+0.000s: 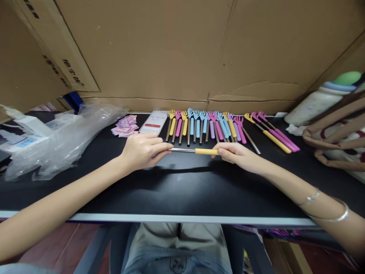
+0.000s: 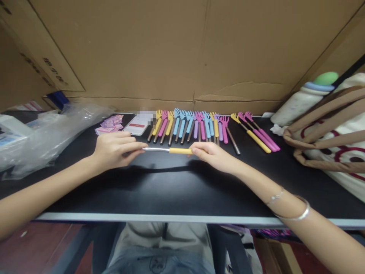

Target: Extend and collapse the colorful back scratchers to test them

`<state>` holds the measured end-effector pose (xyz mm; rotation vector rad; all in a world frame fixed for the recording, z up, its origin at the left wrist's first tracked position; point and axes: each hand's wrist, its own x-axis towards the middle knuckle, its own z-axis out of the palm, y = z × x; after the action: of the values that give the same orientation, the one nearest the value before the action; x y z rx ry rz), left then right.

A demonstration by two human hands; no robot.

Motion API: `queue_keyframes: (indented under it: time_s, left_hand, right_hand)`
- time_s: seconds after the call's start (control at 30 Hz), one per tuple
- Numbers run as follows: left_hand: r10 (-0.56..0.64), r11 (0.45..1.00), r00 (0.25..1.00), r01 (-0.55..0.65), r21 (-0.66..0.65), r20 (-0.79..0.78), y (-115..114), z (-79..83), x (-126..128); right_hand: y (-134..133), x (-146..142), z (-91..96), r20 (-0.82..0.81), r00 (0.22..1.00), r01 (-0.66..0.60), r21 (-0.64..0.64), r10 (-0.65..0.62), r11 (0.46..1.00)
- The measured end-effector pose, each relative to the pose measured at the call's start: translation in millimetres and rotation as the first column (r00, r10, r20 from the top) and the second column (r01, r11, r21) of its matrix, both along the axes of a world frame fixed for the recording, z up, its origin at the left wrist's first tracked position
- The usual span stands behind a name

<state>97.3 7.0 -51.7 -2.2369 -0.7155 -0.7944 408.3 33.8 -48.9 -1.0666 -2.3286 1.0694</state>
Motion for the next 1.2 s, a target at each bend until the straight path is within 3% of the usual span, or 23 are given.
queue_keyframes:
  time_s: [0.6, 0.87, 1.2]
  left_hand:
    - [0.119, 0.982, 0.993, -0.122, -0.147, -0.029, 3, -0.7, 2]
    - [0.159, 0.97, 0.987, -0.163, -0.181, -0.037, 9, 0.5, -5]
    - [0.185, 0.96, 0.982, -0.191, -0.206, -0.05, 13, 1.0, -13]
  right_hand:
    - [9, 1, -1.1, -0.045, 0.994, 0.107, 0.094, -0.103, 0.99]
    - [13, 8, -0.4, 0.064, 0.989, 0.118, 0.198, -0.133, 0.973]
    - [14, 13, 2.1, 0.125, 0.988, 0.069, 0.156, -0.089, 0.985]
